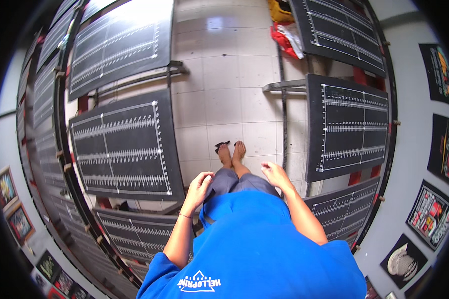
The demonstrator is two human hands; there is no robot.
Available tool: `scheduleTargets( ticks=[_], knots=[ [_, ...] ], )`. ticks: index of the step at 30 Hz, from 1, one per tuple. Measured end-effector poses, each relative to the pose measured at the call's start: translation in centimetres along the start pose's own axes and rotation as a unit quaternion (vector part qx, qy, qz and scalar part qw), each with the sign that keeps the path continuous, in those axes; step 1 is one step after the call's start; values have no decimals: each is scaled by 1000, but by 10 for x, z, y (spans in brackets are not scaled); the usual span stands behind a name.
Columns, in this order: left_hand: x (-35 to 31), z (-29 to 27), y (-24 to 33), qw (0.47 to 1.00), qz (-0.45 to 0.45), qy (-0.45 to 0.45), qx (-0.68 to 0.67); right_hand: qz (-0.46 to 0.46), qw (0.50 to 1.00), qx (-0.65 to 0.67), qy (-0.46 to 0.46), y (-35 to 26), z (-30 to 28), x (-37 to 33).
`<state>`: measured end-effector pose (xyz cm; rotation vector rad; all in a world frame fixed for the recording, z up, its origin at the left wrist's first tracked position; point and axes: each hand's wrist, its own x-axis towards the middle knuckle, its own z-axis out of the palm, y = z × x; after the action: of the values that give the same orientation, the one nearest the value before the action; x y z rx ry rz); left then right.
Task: The person scrubs a large black printing plate with a cloth, then walks to the floor to wipe it with the same cloth. They return to the plate, pour liquid from a green scoop onto it, and scrub the surface again with the cloth.
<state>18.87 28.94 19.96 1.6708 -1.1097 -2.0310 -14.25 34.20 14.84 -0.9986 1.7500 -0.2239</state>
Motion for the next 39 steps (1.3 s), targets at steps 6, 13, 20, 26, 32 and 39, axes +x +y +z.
scheduleTargets(
  ticks=[6, 13, 20, 26, 32, 39],
  knots=[
    [31, 8, 23, 999, 10, -17, 32, 77, 997, 26, 1, 10, -6, -15],
    [75, -19, 50, 991, 49, 1, 125, 20, 998, 39, 37, -16, -32, 30],
    [145, -16, 145, 989, 75, 55, 117, -34, 993, 108, 12, -66, -91, 87],
    [180, -27, 165, 987, 78, 118, 74, -88, 995, 53, -12, -111, -162, 132],
    [193, -24, 166, 991, 46, 105, 72, -96, 993, 61, 22, -156, -202, 187],
    [222, -22, 162, 998, -6, 32, 61, -74, 997, 9, -25, -192, -160, 212]
  ],
)
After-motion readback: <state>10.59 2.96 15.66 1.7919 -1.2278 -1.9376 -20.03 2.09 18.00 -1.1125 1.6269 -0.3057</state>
